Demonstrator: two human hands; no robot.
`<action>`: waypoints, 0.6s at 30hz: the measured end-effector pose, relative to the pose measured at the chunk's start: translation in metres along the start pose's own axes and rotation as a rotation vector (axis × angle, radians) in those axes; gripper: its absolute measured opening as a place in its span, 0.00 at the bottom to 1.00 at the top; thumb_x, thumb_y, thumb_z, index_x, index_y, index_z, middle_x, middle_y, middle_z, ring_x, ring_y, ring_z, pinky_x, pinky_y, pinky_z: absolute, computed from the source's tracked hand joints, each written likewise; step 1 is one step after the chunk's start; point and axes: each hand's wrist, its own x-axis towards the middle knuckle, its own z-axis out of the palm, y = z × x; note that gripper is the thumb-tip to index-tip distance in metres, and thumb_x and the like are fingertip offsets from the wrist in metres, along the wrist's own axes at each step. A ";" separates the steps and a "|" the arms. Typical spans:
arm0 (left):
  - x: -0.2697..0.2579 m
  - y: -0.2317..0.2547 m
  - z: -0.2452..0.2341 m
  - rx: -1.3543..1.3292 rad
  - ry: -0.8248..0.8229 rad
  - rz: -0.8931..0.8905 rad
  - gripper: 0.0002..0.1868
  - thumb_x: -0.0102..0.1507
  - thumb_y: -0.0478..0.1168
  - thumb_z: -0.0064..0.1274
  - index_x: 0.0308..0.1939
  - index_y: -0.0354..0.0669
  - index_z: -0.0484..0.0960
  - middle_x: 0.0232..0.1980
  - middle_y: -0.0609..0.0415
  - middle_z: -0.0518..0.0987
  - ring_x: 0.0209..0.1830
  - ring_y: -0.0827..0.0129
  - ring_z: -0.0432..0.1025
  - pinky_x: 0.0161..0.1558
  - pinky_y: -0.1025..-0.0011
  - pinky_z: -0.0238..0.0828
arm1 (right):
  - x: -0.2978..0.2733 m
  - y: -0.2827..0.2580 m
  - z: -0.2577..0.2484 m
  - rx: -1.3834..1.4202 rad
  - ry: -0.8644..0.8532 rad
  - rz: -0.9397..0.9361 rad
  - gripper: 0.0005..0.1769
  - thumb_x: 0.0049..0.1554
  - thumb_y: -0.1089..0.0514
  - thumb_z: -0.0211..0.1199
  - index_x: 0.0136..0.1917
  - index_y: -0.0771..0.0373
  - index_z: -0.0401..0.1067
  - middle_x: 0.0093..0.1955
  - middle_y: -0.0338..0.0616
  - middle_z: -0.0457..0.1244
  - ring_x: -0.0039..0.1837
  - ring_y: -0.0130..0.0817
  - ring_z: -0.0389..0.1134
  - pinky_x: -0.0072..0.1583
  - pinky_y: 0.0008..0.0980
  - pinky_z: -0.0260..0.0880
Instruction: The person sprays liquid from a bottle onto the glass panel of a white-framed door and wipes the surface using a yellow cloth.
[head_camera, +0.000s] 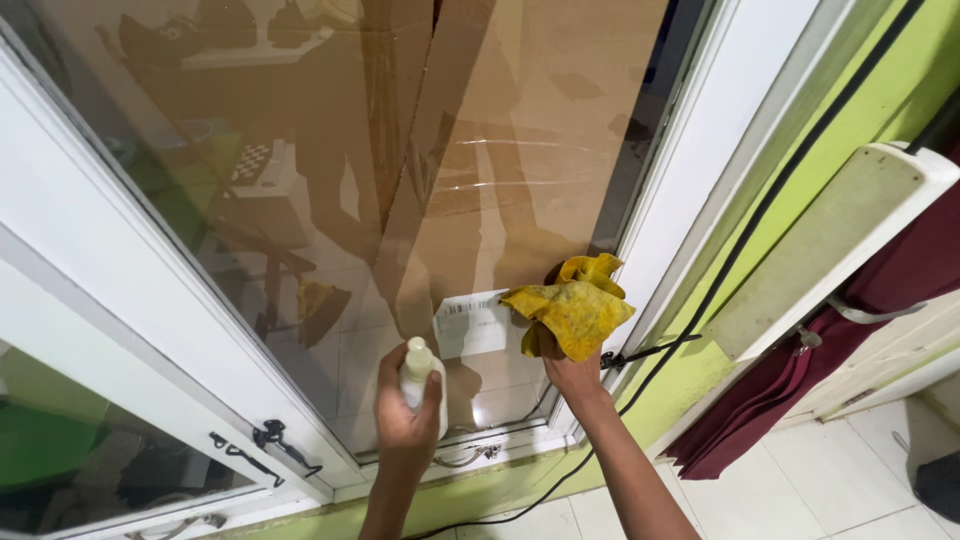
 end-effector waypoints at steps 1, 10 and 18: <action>-0.001 0.001 -0.003 0.000 0.001 -0.001 0.24 0.66 0.42 0.53 0.64 0.35 0.69 0.54 0.44 0.76 0.56 0.60 0.72 0.62 0.62 0.66 | -0.004 0.005 0.006 -0.069 0.008 -0.070 0.08 0.58 0.60 0.60 0.50 0.62 0.76 0.48 0.50 0.68 0.51 0.55 0.68 0.53 0.50 0.67; -0.022 -0.031 0.008 -0.139 0.120 -0.180 0.26 0.67 0.46 0.50 0.66 0.36 0.70 0.55 0.45 0.77 0.57 0.63 0.71 0.59 0.64 0.67 | -0.053 0.029 0.032 -0.127 -0.068 -0.013 0.08 0.56 0.57 0.63 0.48 0.59 0.78 0.47 0.46 0.69 0.48 0.52 0.69 0.50 0.49 0.69; -0.019 -0.033 0.006 0.003 0.124 -0.098 0.18 0.69 0.42 0.50 0.59 0.34 0.71 0.54 0.43 0.77 0.56 0.60 0.73 0.60 0.64 0.66 | -0.068 0.014 0.021 0.040 -0.168 0.277 0.16 0.56 0.53 0.64 0.55 0.63 0.75 0.52 0.54 0.69 0.53 0.58 0.69 0.54 0.51 0.69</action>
